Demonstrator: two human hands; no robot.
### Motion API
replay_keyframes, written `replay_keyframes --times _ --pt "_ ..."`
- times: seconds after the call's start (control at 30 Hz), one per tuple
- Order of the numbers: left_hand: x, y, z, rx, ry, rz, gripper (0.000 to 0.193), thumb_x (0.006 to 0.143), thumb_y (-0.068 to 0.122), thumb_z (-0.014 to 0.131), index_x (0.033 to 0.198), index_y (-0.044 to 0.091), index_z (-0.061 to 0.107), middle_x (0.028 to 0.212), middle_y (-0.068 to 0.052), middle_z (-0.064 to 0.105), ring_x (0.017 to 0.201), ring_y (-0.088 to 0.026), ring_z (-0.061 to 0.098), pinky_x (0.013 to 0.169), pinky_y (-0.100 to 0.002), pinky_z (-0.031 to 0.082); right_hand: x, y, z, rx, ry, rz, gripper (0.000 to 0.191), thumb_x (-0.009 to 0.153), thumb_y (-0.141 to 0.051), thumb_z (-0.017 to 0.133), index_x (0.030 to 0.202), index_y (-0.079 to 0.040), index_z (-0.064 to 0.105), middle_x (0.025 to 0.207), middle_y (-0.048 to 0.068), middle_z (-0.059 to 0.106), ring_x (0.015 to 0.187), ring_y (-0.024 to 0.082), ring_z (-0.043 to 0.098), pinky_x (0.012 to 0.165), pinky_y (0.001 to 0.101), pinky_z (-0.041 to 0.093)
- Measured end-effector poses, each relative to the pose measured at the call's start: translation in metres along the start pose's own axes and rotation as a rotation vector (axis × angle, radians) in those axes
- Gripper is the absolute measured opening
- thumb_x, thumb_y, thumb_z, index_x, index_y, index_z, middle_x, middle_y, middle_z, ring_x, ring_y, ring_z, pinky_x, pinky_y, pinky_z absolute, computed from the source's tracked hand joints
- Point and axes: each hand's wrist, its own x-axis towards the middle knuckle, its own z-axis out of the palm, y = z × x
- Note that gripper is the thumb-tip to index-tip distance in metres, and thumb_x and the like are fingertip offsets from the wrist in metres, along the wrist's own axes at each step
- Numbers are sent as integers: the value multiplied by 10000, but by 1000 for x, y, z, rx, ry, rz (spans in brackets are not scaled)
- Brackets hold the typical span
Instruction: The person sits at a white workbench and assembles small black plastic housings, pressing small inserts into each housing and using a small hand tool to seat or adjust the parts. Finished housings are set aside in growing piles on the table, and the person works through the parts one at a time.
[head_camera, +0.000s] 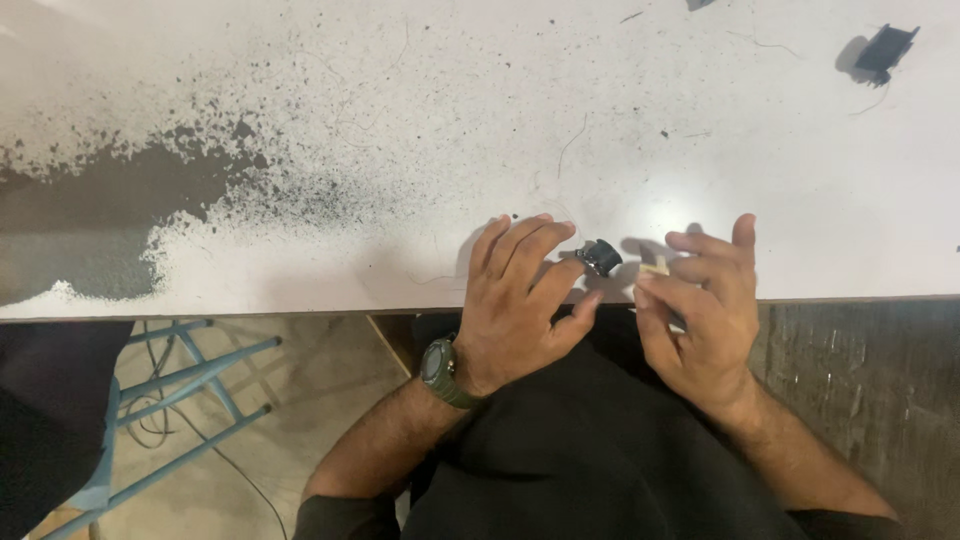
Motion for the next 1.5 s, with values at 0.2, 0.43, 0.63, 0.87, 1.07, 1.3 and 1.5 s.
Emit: replay_keyframes --times 0.2,0.43,0.63,0.87,1.07,1.3,1.5 --pt "-5 3 8 38 47 -36 166 952 202 798 1084 150 712 1351 -11 576 1356 -209 525 1246 -520 314 -9 -2 12 99 -57 -8 288 855 16 740 1078 -75 582 1006 81 666 1198 310 652 1292 626 226" --pt "-8 2 8 -7 91 -19 189 923 144 812 1073 154 697 1418 -41 548 1379 -246 519 1221 -524 371 0 -8 11 61 -84 14 305 806 48 756 1041 -72 603 959 73 662 1147 300 684 1279 640 299" --pt "-8 -2 7 91 44 107 181 953 141 817 1091 135 701 1435 -51 541 1369 -267 514 1178 -493 428 2 -9 13 83 -72 35 275 803 37 770 1011 -68 624 959 74 676 1142 286 688 1279 633 301" --pt "-7 2 9 52 111 11 183 917 164 820 1080 171 737 1370 -27 575 1315 -222 530 1171 -502 399 1 -9 13 85 -72 33 264 795 35 768 995 -72 632 940 70 678 1118 286 689 1286 625 288" --pt "-5 3 9 27 31 -115 137 907 182 810 1015 162 728 1248 27 626 1293 -202 543 1229 -516 297 -4 -4 15 72 -70 3 304 797 39 772 1028 -78 614 948 69 663 1137 301 687 1282 637 261" --pt "-2 5 8 -18 -2 -149 62 931 167 759 978 152 723 1219 44 721 1335 -191 540 1256 -515 231 -10 -1 19 120 -58 -134 348 825 108 774 1061 -78 598 939 52 635 1145 298 707 1282 606 250" --pt "-3 3 3 -69 -20 -146 85 937 159 744 1019 137 736 1226 35 722 1347 -203 532 1259 -521 213 -8 -3 21 55 -46 -119 314 845 129 778 1030 -69 620 949 53 655 1110 272 719 1277 554 296"
